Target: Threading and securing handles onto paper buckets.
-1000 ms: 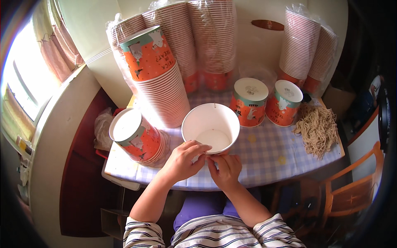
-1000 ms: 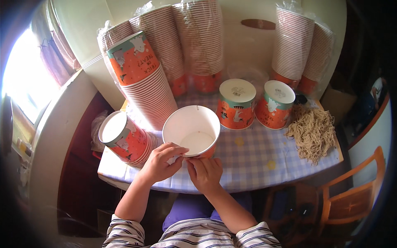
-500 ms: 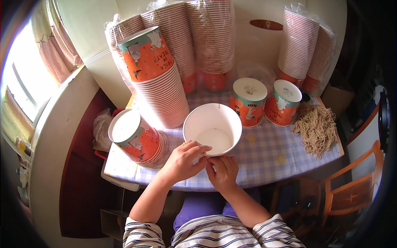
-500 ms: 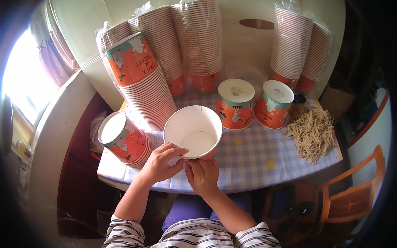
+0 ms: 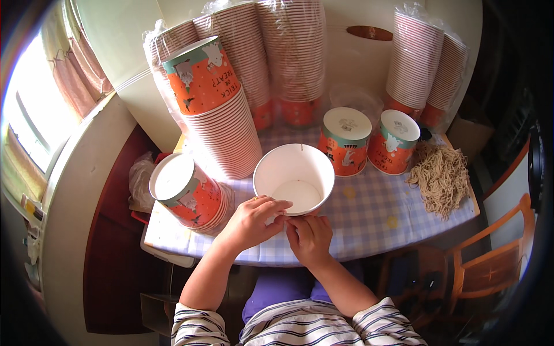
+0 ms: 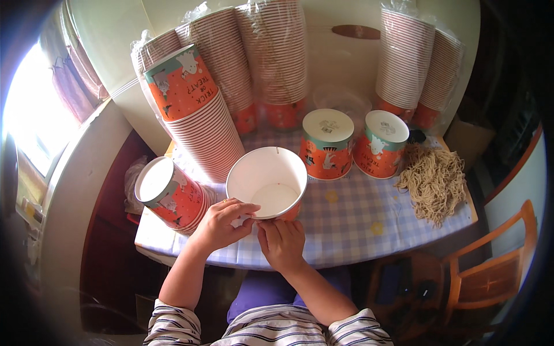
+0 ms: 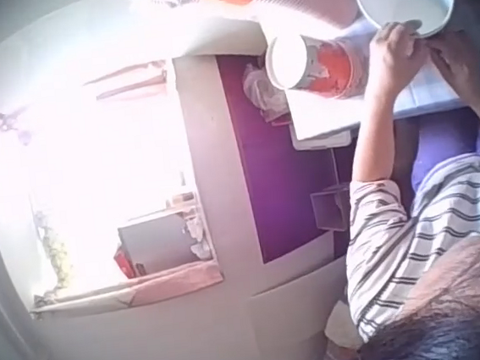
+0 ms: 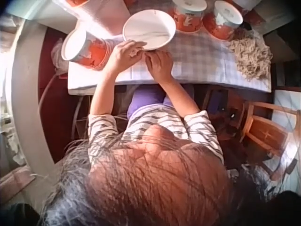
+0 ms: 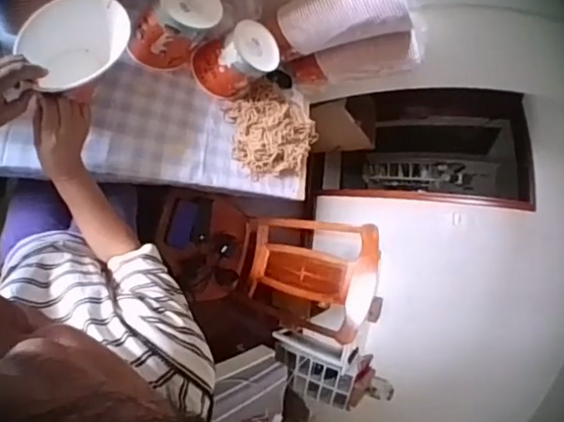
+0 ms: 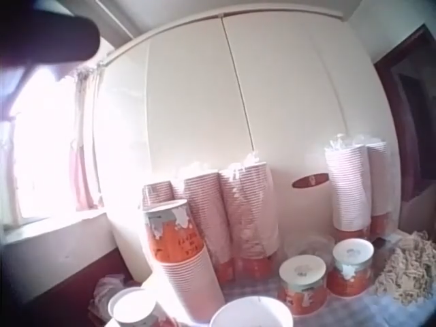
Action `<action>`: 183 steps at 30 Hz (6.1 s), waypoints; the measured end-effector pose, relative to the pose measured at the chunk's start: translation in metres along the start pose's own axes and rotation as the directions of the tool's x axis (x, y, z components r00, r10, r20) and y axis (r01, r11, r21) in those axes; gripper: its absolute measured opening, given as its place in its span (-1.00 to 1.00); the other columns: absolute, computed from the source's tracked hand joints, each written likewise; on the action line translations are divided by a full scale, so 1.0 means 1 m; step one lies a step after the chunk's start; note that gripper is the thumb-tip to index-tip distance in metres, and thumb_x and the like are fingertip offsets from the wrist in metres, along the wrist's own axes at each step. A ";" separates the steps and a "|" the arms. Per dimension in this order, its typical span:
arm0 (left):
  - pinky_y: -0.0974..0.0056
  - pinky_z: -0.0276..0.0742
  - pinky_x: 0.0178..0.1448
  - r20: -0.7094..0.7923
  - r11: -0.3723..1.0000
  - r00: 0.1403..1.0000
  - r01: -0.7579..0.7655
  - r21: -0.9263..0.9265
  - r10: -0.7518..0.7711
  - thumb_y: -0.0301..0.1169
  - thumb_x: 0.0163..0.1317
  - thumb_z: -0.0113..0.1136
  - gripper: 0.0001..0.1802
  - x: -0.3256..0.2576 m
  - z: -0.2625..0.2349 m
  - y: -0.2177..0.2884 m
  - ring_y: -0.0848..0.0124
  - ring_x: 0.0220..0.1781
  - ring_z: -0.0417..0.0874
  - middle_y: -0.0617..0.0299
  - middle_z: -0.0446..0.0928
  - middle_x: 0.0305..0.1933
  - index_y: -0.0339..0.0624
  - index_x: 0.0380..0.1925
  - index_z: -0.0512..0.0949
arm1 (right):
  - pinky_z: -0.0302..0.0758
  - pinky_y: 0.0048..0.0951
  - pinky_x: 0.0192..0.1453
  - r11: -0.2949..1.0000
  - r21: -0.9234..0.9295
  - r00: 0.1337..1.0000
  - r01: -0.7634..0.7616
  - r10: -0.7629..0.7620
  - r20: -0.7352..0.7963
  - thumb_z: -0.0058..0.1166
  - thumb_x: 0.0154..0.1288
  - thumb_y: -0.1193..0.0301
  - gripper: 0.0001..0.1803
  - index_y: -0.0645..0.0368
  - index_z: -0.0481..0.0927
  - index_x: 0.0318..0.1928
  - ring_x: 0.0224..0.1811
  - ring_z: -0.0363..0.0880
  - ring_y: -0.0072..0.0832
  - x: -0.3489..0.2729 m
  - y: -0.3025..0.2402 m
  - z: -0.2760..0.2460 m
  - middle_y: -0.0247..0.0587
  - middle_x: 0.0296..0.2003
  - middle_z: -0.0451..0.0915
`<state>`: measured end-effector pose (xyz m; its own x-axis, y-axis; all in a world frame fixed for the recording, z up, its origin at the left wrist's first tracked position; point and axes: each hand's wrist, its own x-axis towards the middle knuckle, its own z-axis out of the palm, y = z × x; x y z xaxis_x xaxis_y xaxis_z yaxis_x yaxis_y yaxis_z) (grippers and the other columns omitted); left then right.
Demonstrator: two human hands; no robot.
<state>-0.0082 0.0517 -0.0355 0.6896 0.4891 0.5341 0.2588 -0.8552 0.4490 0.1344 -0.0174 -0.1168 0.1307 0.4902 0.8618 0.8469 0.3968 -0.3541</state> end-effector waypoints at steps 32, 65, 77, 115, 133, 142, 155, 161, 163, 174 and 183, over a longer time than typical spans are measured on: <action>0.08 0.42 0.11 -0.027 0.924 0.993 0.115 0.365 -0.113 -0.34 -0.08 0.34 -0.60 0.012 -0.007 0.039 0.15 0.01 0.57 0.13 0.57 -0.10 -0.19 -0.17 0.60 | 0.36 -0.32 -0.36 0.981 0.122 0.988 -0.151 0.148 0.039 0.30 0.01 0.44 -0.77 0.04 0.58 -0.27 -0.47 0.47 -0.33 -0.014 0.024 -0.025 -0.33 -0.37 0.58; -0.05 0.34 0.25 -0.288 0.998 0.956 -0.062 -0.022 0.053 -0.66 -0.08 0.32 -0.64 -0.046 0.000 -0.005 0.19 0.00 0.58 0.27 0.58 -0.24 -0.06 -0.24 0.65 | 0.53 -0.57 -0.37 0.326 0.485 0.575 -0.812 0.297 0.763 0.28 0.20 0.46 -0.84 0.19 0.58 -0.24 -0.41 0.62 -0.62 0.075 0.099 -0.084 -0.34 -0.43 0.64; 0.25 0.52 0.00 -0.447 0.953 0.843 0.242 -0.183 -0.300 -0.63 0.09 0.20 -0.72 -0.087 0.057 -0.024 0.15 -0.04 0.61 0.06 0.56 -0.07 -0.14 -0.17 0.63 | 0.57 -0.32 -0.30 0.799 0.232 0.757 0.555 -0.601 0.257 0.13 0.01 0.65 -0.81 0.25 0.49 -0.30 -0.35 0.61 -0.20 0.226 -0.024 -0.049 -0.12 -0.36 0.55; 0.13 0.48 0.06 -0.332 0.891 0.841 0.330 -0.311 -0.427 -0.49 0.09 0.23 -0.83 -0.093 0.072 -0.040 0.09 0.01 0.54 0.08 0.55 -0.09 -0.20 -0.27 0.60 | 0.64 -0.33 -0.34 0.567 0.262 0.330 0.781 -0.731 0.597 0.04 0.05 0.53 -0.90 0.10 0.63 -0.45 -0.36 0.69 -0.31 0.213 -0.081 0.134 -0.23 -0.44 0.63; 0.17 0.53 0.01 -0.351 0.927 0.862 0.306 -0.215 -0.366 -0.51 0.08 0.25 -0.82 -0.093 0.072 -0.043 0.14 -0.05 0.58 0.08 0.56 -0.12 -0.18 -0.26 0.61 | 0.65 -0.28 -0.29 0.585 0.293 0.310 0.757 -0.715 0.626 0.05 0.08 0.50 -0.89 0.12 0.65 -0.45 -0.34 0.70 -0.26 0.212 -0.087 0.132 -0.16 -0.43 0.64; 0.16 0.53 0.01 -0.340 0.927 0.866 0.310 -0.209 -0.366 -0.50 0.10 0.24 -0.83 -0.094 0.073 -0.043 0.13 -0.05 0.58 0.08 0.56 -0.12 -0.18 -0.27 0.61 | 0.65 -0.29 -0.34 0.596 0.295 0.352 0.747 -0.731 0.585 0.08 0.01 0.52 -0.89 0.12 0.67 -0.45 -0.38 0.70 -0.25 0.203 -0.086 0.134 -0.14 -0.46 0.65; 0.12 0.47 0.07 -0.324 0.910 0.856 0.339 -0.238 -0.403 -0.50 0.08 0.21 -0.85 -0.091 0.071 -0.042 0.10 -0.02 0.55 0.09 0.58 -0.14 -0.20 -0.30 0.61 | 0.66 -0.32 -0.37 0.603 0.295 0.382 0.741 -0.740 0.553 0.10 -0.03 0.52 -0.90 0.14 0.68 -0.47 -0.41 0.70 -0.28 0.198 -0.084 0.138 -0.14 -0.48 0.65; 0.16 0.55 -0.02 -0.309 0.913 0.862 0.351 -0.209 -0.402 -0.49 0.11 0.23 -0.84 -0.092 0.072 -0.043 0.13 -0.05 0.59 0.09 0.59 -0.15 -0.20 -0.27 0.61 | 0.65 -0.31 -0.38 0.615 0.280 0.409 0.737 -0.736 0.540 0.09 0.00 0.53 -0.91 0.18 0.64 -0.43 -0.41 0.70 -0.30 0.190 -0.078 0.140 -0.16 -0.48 0.64; 0.17 0.56 -0.05 -0.299 0.906 0.859 0.363 -0.219 -0.416 -0.48 0.11 0.23 -0.84 -0.092 0.070 -0.042 0.14 -0.06 0.59 0.09 0.58 -0.14 -0.19 -0.27 0.61 | 0.63 -0.33 -0.38 0.630 0.255 0.435 0.734 -0.724 0.535 0.07 0.06 0.51 -0.86 0.19 0.60 -0.32 -0.39 0.68 -0.32 0.185 -0.076 0.136 -0.11 -0.29 0.64; 0.15 0.58 -0.13 -0.252 0.857 0.830 0.426 -0.291 -0.498 -0.48 0.09 0.22 -0.84 -0.088 0.073 -0.036 0.09 -0.05 0.57 0.05 0.58 -0.15 -0.18 -0.28 0.62 | 0.55 -0.26 -0.19 0.959 0.109 0.753 0.262 -0.274 0.599 0.27 0.03 0.45 -0.79 0.21 0.56 -0.31 -0.26 0.60 -0.19 0.085 0.022 0.007 -0.12 -0.18 0.54; 0.21 0.60 -0.24 -0.298 0.900 0.849 0.408 -0.156 -0.436 -0.50 0.06 0.24 -0.84 -0.088 0.067 -0.033 0.16 -0.10 0.59 0.11 0.58 -0.18 -0.15 -0.31 0.63 | 0.51 -0.25 -0.11 0.977 -0.134 0.945 -0.163 0.194 0.262 0.29 0.08 0.44 -0.79 0.22 0.59 -0.27 -0.18 0.57 -0.17 0.099 0.127 -0.078 -0.14 -0.22 0.56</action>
<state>-0.0321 0.0251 -0.1456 0.2713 0.8395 0.4708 0.4083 -0.5433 0.7335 0.2954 0.0213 -0.0482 0.1526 0.7439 0.6507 0.8756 0.2035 -0.4380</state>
